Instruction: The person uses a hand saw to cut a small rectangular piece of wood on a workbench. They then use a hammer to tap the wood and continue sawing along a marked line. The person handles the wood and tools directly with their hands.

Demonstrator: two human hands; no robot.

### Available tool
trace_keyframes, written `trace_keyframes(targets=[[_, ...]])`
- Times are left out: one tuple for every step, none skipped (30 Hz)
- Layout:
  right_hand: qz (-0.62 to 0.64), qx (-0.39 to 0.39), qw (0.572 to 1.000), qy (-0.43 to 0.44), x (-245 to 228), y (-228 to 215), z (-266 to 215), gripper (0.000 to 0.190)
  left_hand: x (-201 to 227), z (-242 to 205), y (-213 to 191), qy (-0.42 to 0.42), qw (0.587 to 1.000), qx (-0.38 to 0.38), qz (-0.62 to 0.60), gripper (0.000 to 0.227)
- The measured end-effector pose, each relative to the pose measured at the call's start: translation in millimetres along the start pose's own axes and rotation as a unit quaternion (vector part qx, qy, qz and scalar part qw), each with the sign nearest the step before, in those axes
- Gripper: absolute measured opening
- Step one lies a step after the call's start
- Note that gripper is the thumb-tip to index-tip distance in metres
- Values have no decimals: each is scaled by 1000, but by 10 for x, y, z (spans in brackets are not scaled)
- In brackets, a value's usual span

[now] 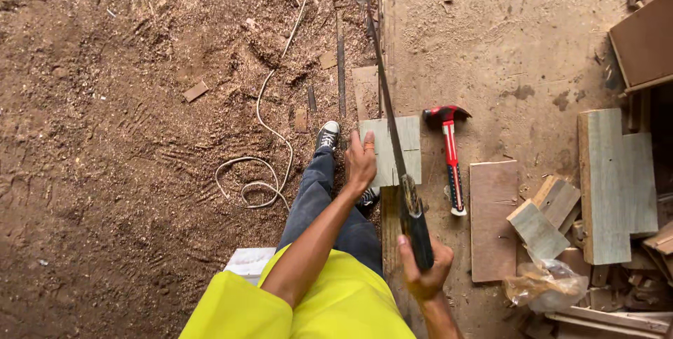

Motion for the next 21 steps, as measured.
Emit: trace_keyframes(targets=[[17,7,1000,9,-1,6,70,18,18,52,22,-18,999,-14,29,53],[34,14,999,19,-1,9,130,15,30,84,24,-7,1000,-7,26,51],[31,12,999,35,7,-11,159,18,16,70,40,-1,1000,-1,23,49],[27,11,998,52,34,-2,202,22,-3,90,64,6,1000,5,20,47],[22,8,997,72,71,-3,208,26,-26,83,82,61,997,37,-3,46],[24,6,997,75,109,-8,206,25,-56,83,102,117,990,69,-26,46],[25,0,996,82,136,-15,145,24,-125,5,83,167,980,101,-45,46],[26,-6,996,89,161,-27,78,23,-208,-60,78,154,981,101,-52,46],[23,-9,996,85,189,-24,35,22,-262,-79,83,146,982,100,-60,46],[20,-11,996,81,204,-30,-17,21,-304,-115,83,137,983,98,-68,46],[20,-8,998,67,232,12,41,19,-291,-12,108,104,989,78,-74,45],[17,-7,998,62,256,63,97,20,-279,63,119,70,993,58,-80,45],[12,-12,998,61,263,75,83,21,-306,34,119,28,995,38,-84,45],[6,-18,998,60,279,106,84,21,-304,58,122,28,995,41,-81,46],[7,-22,996,85,293,110,17,22,-338,2,122,24,996,41,-76,47],[8,-27,994,109,307,114,-37,22,-369,-64,127,19,996,41,-71,48],[12,-27,991,128,323,149,-23,22,-358,-46,132,24,997,46,-61,49],[7,-27,992,121,312,152,-23,22,-338,-36,135,29,997,51,-50,49],[4,-28,993,113,301,188,8,22,-310,12,109,36,997,59,-39,50],[1,-29,994,105,286,213,31,22,-281,77,77,34,997,63,-39,50],[-15,-37,992,116,269,194,-15,21,-275,62,69,28,997,59,-38,49]])
Point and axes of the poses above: each hand's wrist, its own z-axis towards the middle knuckle, its own y-axis out of the palm, x = y × z, the point moved 2 cm from there along z, towards the middle knuckle, and after that the axes turned 5 degrees about -z, right-handed, at the moved point
